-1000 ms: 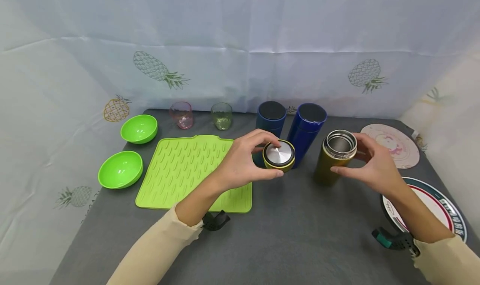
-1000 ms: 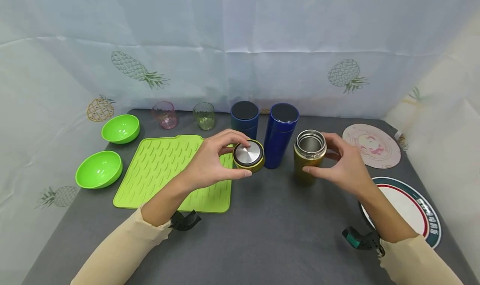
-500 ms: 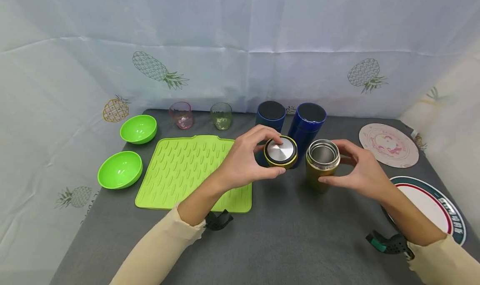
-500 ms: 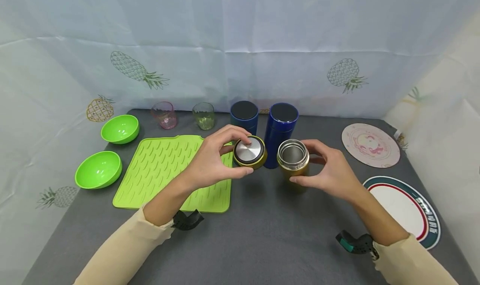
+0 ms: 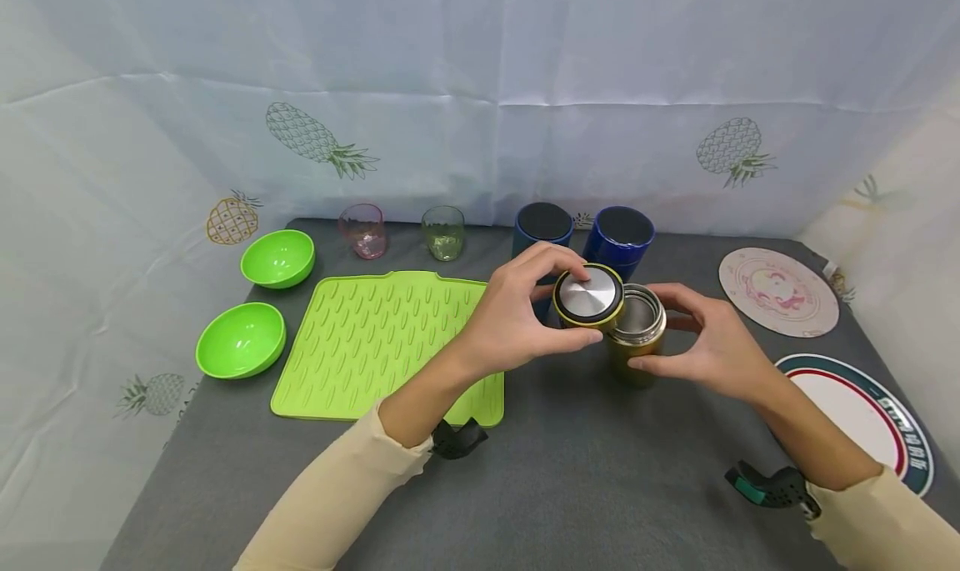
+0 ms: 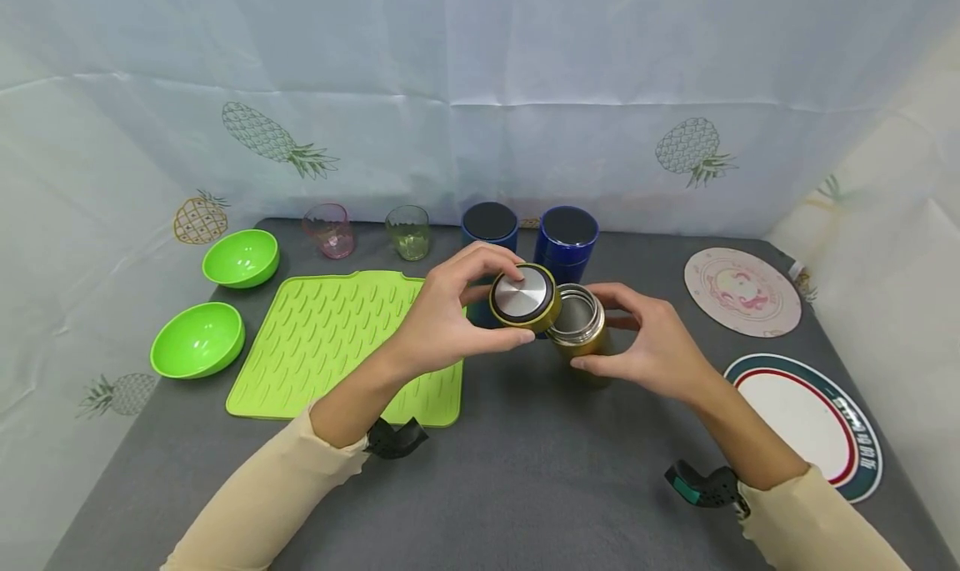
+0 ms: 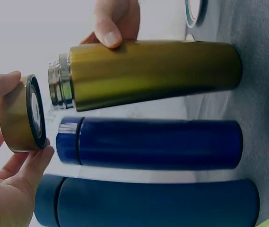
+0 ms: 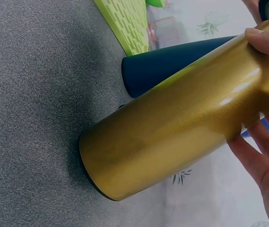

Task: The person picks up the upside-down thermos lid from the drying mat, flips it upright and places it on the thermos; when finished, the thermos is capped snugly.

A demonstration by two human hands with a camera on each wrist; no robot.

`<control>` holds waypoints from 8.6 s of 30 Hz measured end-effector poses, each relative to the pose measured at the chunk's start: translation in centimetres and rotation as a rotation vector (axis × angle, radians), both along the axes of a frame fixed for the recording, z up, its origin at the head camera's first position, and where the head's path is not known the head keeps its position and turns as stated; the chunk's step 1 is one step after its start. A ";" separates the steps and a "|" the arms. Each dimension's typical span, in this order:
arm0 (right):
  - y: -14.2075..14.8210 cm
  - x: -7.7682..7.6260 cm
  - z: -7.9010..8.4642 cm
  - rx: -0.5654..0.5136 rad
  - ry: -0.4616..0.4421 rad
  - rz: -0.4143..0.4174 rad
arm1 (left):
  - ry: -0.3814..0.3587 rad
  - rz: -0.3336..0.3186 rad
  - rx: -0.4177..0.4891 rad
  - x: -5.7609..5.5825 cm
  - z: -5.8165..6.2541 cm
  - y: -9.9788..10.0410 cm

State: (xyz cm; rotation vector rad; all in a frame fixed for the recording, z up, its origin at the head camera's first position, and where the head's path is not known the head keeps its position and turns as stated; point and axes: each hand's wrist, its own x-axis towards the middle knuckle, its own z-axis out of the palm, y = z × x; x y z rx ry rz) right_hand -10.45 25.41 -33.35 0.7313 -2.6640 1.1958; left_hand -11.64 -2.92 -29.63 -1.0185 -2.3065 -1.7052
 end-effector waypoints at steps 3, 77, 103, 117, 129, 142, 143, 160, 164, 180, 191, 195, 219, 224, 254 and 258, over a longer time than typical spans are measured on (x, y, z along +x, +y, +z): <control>-0.1 0.1 0.0 0.017 -0.002 -0.003 | 0.018 -0.003 0.002 -0.1 0.0 0.7; -0.1 -0.6 -0.2 0.054 -0.227 0.060 | 0.076 -0.184 -0.159 -0.5 -0.4 1.4; 0.2 -0.7 -0.1 0.023 -0.238 0.035 | 0.029 0.027 -0.197 0.7 0.2 2.7; -0.2 -0.6 -0.1 0.061 -0.245 0.019 | 0.083 -0.120 -0.162 -0.1 0.5 1.8; -0.3 -0.7 -0.2 0.069 -0.233 0.049 | 0.064 -0.069 -0.122 0.1 0.3 1.8; -0.6 -0.6 -0.2 0.064 -0.248 0.039 | 0.122 0.083 -0.186 0.6 0.4 2.0; -0.6 -0.6 -0.1 0.064 -0.249 0.037 | 0.129 0.096 -0.194 0.6 0.4 2.1; -0.2 -0.7 0.0 0.061 -0.234 0.075 | 0.090 -0.197 -0.259 -0.4 0.6 1.0; -0.2 -0.8 -0.2 0.048 -0.247 0.053 | 0.092 -0.259 -0.270 -0.6 0.6 0.9; 0.1 -0.8 -0.3 0.034 -0.244 0.058 | 0.091 -0.126 -0.151 0.0 0.9 1.3; 0.1 -0.9 -0.3 0.040 -0.254 0.063 | 0.088 -0.172 -0.149 -0.4 0.2 1.6; 0.2 -0.9 -0.2 0.050 -0.264 0.073 | 0.087 -0.226 -0.159 -0.8 0.1 1.3; 0.1 -0.7 -0.2 0.042 -0.284 0.087 | 0.107 -0.324 -0.221 -1.2 0.5 0.9; 0.2 -0.7 -0.1 0.068 -0.284 0.102 | 0.074 -0.401 -0.232 -1.7 0.6 0.7; -0.1 -0.8 -0.1 0.038 -0.287 0.053 | 0.109 -0.031 -0.097 0.9 -0.3 2.1; -0.1 -0.8 -0.2 0.040 -0.284 0.057 | 0.124 -0.064 -0.091 0.8 -0.2 2.0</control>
